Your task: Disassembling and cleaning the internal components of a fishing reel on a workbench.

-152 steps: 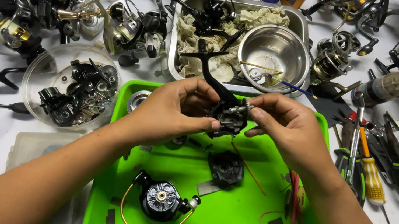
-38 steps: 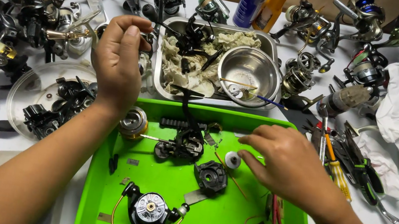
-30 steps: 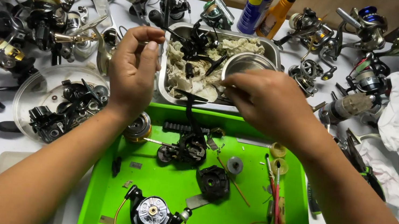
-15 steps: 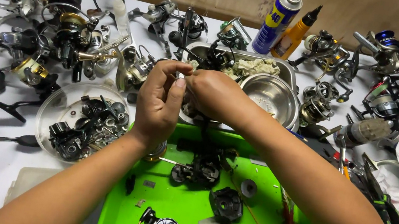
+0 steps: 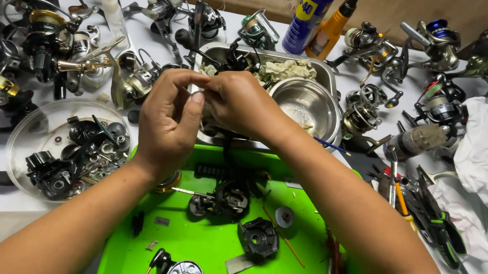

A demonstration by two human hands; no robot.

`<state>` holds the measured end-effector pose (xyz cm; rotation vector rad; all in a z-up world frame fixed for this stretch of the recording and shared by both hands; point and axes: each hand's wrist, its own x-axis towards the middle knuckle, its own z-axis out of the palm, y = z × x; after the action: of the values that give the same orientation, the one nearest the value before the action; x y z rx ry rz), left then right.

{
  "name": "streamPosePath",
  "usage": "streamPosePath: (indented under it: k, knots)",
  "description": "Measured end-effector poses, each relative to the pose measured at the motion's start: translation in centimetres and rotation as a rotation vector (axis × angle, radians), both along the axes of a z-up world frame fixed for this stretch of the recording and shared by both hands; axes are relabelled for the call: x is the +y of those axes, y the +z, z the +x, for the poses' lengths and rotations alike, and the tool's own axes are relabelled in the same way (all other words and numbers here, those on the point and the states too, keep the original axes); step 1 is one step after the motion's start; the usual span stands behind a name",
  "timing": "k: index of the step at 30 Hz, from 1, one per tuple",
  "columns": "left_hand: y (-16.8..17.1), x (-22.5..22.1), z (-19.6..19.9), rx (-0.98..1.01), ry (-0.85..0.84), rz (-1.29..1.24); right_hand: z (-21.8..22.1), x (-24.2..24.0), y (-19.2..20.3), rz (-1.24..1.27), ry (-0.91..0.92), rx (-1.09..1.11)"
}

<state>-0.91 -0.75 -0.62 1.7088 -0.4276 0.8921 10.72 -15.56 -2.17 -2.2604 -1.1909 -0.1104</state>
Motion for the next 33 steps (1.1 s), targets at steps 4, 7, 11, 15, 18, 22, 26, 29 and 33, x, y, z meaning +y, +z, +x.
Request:
streamPosePath:
  k: [4, 7, 11, 15, 18, 22, 26, 29, 33]
  knots:
    - [-0.6, -0.1, 0.2, 0.026, 0.072, 0.02, -1.7, -0.3, 2.2, 0.027, -0.004, 0.017]
    - [-1.0, -0.2, 0.5, 0.091, 0.14, 0.028, -2.1, -0.8, 3.1, 0.122, -0.098, 0.138]
    - [-1.6, -0.6, 0.8, 0.105, 0.118, 0.075, -2.4, -1.6, 3.6, 0.273, -0.187, 0.326]
    - [-2.9, -0.5, 1.8, 0.069, 0.1, 0.216, -3.3, -2.0, 5.0, 0.409, -0.17, 0.502]
    - [-3.1, -0.4, 1.8, 0.158, 0.079, 0.19, -3.6, -2.5, 4.6, 0.442, -0.168, 0.512]
    - [-2.9, -0.4, 1.7, 0.229, 0.095, 0.163, -4.5, -2.6, 4.9, 0.421, -0.167, 0.478]
    - [-2.8, -0.4, 1.7, 0.201, 0.123, 0.155, -4.9, -2.7, 5.2, 0.392, -0.146, 0.315]
    - [-2.3, -0.4, 1.5, 0.166, 0.136, 0.163, -4.8, -2.7, 5.2, 0.364, -0.146, 0.253]
    - [-2.2, -0.3, 1.4, 0.139, 0.123, 0.155, -4.6, -2.6, 5.0, 0.332, -0.166, 0.196]
